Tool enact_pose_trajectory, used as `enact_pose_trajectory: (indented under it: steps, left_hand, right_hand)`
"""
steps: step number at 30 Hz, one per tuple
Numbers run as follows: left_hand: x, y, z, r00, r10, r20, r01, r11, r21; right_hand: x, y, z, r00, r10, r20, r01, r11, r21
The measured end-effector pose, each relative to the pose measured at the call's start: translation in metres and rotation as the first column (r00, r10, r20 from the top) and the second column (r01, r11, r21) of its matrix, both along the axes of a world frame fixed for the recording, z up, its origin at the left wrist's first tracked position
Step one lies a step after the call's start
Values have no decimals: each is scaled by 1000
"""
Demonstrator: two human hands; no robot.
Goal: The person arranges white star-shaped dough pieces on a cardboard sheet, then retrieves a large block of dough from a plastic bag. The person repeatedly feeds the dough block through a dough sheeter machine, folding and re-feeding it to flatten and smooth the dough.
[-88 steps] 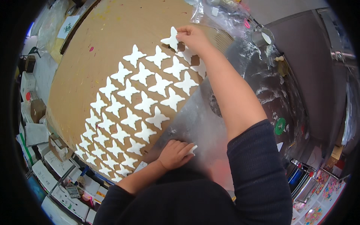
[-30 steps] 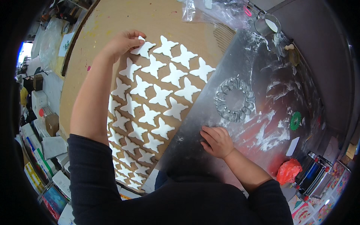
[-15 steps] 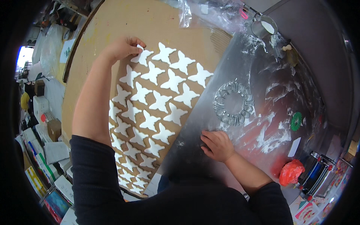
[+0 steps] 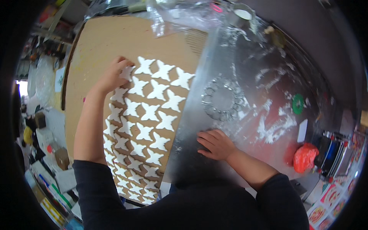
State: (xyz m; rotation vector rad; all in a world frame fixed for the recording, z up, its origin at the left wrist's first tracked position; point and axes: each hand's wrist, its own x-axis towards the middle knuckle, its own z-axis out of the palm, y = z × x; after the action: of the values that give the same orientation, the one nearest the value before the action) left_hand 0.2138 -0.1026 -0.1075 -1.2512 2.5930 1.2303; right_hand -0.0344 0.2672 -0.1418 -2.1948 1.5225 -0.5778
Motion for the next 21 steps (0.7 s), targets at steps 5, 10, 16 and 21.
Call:
enact_pose_trajectory:
  steps: [5,10,16,21]
  left_hand:
    - [6,15,4,992,-73,106,103,945,-311]
    - [-19,115,17,987,-63,-145,-19,864,-503]
    - [-61,358,17,955,-155,-251,70,945,-319]
    - [-89,486,6,964,-81,-251,61,994,-86]
  right_hand:
    - [0,6,-10,999,29,-20,-28,998,64]
    - [0,13,-28,1000,-14,-6,13,996,-85]
    - [-1,26,-3,986,-164,-39,162,986,-36]
    - [-69,146,22,843,-445,300,470,882,-12]
